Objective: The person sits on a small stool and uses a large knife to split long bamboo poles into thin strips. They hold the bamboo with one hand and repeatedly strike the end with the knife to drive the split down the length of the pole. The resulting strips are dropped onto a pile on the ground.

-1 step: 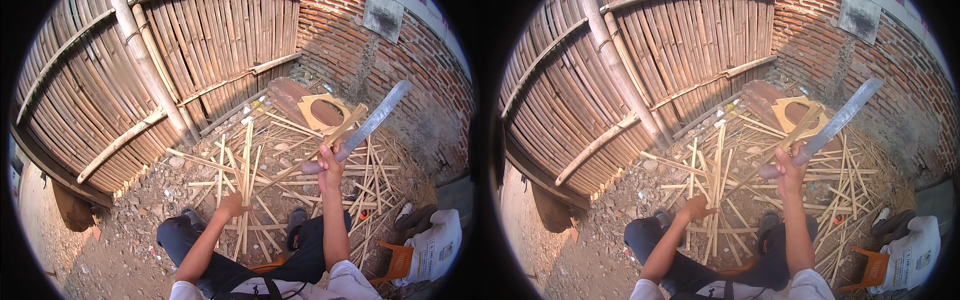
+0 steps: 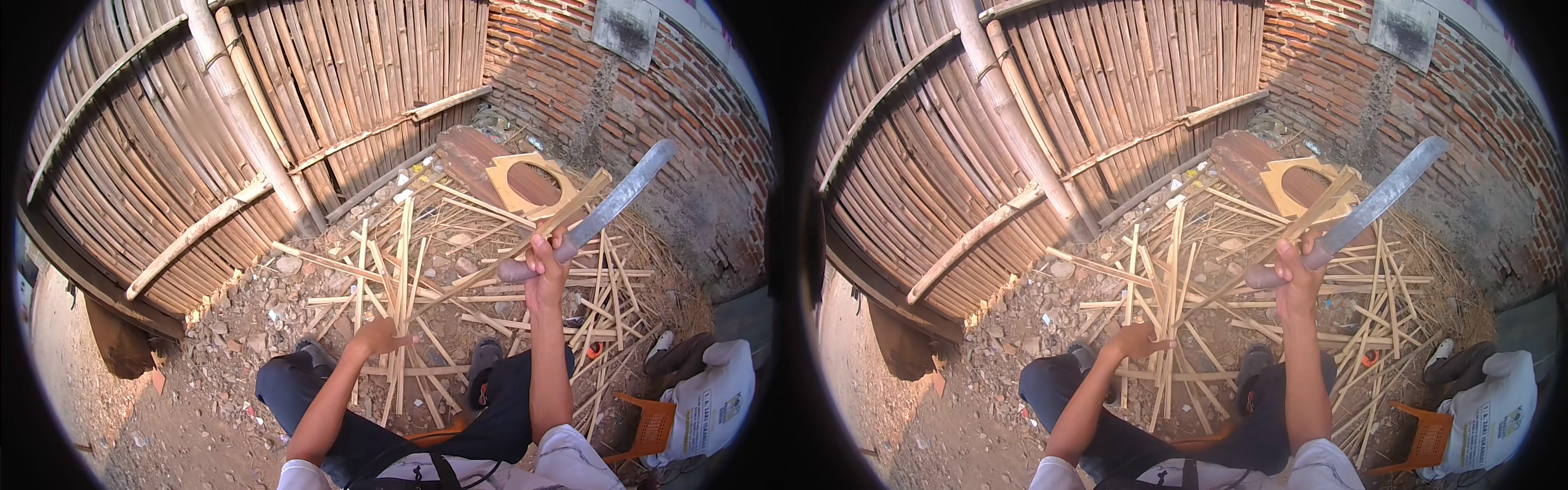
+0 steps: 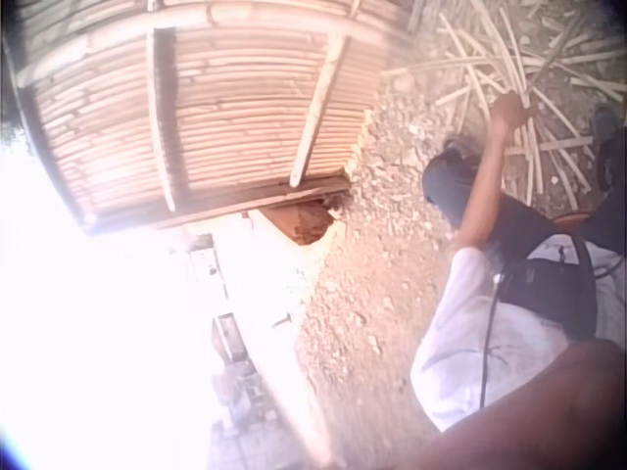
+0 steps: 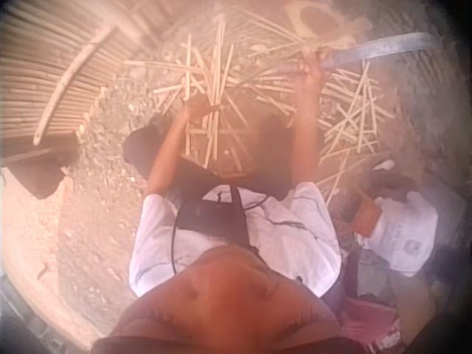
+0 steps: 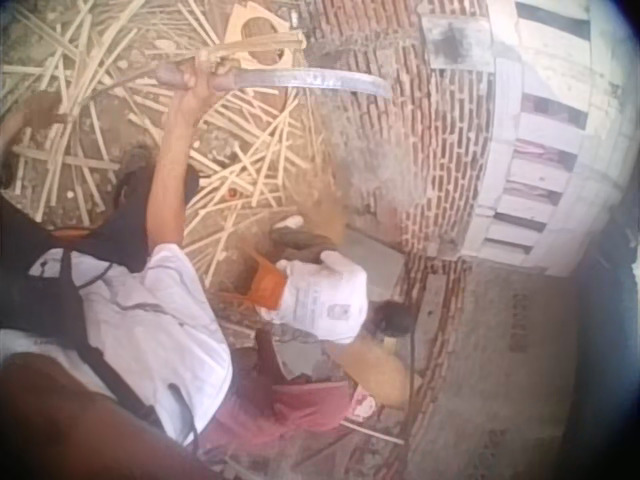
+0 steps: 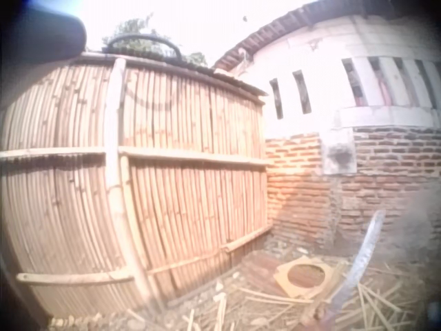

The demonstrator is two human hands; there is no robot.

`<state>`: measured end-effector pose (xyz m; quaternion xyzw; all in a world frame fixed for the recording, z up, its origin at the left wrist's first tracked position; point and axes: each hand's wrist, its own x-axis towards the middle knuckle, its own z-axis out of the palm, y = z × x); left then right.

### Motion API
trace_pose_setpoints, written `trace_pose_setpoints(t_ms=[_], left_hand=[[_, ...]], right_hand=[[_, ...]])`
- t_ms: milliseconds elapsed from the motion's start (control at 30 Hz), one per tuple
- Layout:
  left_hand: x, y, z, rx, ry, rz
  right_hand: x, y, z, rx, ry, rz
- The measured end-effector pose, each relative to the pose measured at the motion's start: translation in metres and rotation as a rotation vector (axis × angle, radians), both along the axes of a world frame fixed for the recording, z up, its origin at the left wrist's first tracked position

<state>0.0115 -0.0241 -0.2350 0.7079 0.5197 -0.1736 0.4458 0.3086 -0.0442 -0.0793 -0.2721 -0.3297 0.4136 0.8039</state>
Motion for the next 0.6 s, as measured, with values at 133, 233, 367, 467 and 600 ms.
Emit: trace_pose_setpoints(t_ms=[133,233,367,467,600], left_hand=[[-0.001,-0.01,0.006,-0.433,-0.338,0.018],[0.022,-0.03,-0.035,-0.42,-0.798,0.118],[0.057,-0.028,-0.047,-0.47,-1.341,0.479],[0.065,-0.014,-0.036,-0.441,-1.503,0.728],[0.058,0.014,-0.033,-0.509,-1.666,0.894]], right_hand=[[0.045,0.0,-0.008,0.136,0.177,-0.01],[0.067,0.0,-0.009,0.247,0.288,0.042],[0.081,-0.002,-0.009,0.306,0.442,0.089],[0.082,-0.003,-0.013,0.273,0.484,0.077],[0.076,-0.004,-0.008,0.117,0.519,0.056]])
